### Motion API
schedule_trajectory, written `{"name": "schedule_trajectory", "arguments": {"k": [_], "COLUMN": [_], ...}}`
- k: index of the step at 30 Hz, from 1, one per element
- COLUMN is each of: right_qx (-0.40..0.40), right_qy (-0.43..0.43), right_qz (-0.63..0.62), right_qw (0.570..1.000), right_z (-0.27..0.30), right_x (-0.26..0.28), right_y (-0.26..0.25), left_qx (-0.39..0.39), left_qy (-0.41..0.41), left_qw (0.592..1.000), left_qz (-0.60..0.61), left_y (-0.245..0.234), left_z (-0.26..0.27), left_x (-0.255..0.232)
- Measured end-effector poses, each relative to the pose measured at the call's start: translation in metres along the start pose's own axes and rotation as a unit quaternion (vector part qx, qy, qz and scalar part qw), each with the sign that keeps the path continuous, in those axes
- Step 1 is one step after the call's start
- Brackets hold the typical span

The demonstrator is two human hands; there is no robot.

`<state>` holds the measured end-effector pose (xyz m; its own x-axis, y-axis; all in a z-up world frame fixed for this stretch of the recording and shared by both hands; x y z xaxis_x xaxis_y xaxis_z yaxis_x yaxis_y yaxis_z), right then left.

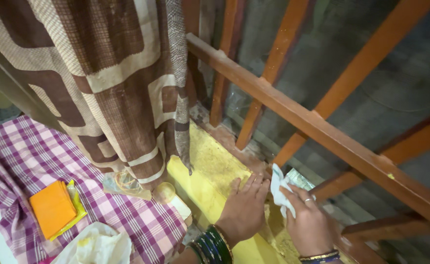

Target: The person wipes the horizontal bars of a brown metal window frame using a white cloth. They repeatedly dip the cloth into a metal bowl of water on the floor to wet it before resuming the cleaning motion along the frame.

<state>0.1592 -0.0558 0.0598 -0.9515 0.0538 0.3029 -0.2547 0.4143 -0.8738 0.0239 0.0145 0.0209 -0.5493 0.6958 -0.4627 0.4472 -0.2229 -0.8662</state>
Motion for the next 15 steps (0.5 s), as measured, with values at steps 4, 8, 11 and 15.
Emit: {"name": "schedule_trajectory", "arguments": {"k": [4, 8, 11, 15], "right_qx": [-0.045, -0.081, -0.102, -0.106], "right_qy": [-0.004, -0.013, -0.013, 0.0], "right_qz": [-0.044, -0.062, -0.057, -0.068], "right_qw": [0.998, 0.995, 0.993, 0.992], "right_z": [-0.013, -0.014, -0.01, -0.005], "right_x": [0.024, 0.038, 0.044, 0.042], "right_y": [-0.036, -0.064, -0.082, -0.106], "left_qx": [-0.017, -0.051, -0.083, -0.112], "left_qy": [0.024, 0.052, 0.077, 0.104], "left_qw": [0.999, 0.997, 0.993, 0.988], "left_qz": [0.018, 0.023, 0.029, 0.036], "left_y": [-0.013, -0.031, -0.04, -0.049], "left_z": [-0.004, -0.007, -0.008, -0.009], "left_x": [-0.013, -0.029, -0.037, -0.051]}}
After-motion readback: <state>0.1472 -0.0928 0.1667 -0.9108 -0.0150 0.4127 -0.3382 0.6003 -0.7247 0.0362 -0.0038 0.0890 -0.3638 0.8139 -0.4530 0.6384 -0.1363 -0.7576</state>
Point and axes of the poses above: each hand's wrist, its own z-axis away from the middle knuckle, its own y-axis out of the palm, x = y × z, the point moved 5 cm from there along -z, towards the middle knuckle
